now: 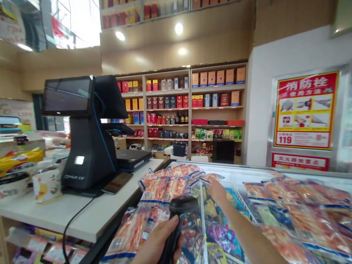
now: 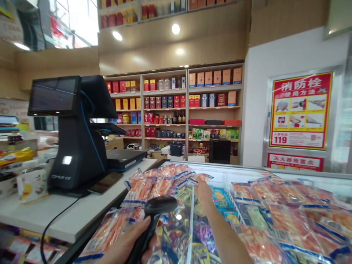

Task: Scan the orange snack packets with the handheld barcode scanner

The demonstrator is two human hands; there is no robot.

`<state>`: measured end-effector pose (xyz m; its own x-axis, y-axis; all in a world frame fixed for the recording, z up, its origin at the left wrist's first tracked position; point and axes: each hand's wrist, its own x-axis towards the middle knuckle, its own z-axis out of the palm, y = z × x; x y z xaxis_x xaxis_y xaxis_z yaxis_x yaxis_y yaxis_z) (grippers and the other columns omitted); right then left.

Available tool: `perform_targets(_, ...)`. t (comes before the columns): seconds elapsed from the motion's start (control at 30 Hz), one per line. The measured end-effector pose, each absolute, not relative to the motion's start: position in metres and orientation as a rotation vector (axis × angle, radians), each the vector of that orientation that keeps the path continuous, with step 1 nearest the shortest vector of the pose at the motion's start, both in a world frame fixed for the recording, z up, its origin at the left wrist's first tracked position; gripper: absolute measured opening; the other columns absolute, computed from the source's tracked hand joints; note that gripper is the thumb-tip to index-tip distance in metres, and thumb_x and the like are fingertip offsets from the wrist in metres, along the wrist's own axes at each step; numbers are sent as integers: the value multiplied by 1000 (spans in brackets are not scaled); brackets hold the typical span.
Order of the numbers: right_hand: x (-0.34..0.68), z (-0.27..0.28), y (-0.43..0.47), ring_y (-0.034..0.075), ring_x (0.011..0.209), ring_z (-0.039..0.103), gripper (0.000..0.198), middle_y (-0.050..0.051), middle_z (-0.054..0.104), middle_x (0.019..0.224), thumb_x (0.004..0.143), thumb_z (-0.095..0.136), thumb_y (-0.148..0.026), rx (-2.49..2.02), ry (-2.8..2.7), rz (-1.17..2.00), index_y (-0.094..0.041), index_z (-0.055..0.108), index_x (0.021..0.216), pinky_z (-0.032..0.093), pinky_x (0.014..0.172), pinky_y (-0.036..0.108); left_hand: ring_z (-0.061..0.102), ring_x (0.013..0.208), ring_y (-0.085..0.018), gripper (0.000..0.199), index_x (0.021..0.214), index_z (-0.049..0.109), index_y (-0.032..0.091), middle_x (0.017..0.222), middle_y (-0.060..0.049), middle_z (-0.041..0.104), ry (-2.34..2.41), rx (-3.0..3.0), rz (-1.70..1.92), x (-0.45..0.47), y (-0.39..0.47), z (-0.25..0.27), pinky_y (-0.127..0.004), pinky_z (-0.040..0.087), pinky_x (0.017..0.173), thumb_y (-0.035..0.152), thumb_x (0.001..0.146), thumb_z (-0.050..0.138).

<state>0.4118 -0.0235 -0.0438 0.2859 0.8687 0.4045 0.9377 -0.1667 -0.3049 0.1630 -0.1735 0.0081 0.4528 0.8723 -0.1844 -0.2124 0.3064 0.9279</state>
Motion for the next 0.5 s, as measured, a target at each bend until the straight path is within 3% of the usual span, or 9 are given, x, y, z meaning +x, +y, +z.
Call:
perform_targets(0.27,416,-53,-15,16,85,53,24,9,59,88,74,34,-16,-2015,-1695,-226,-16,54,86,34,69,23,42,31,-7,39,81,52,13,46,1,52,836,987,842,158,-177,10,-17,28,31,48,64,50)
perform_targets(0.5,434,-44,-89,15,72,54,23,4,61,70,68,33,-17,-1904,-1977,-118,-18,57,67,36,64,24,42,32,-7,38,80,52,11,47,0,51,759,1004,844,151,-182,10,-18,29,32,46,67,47)
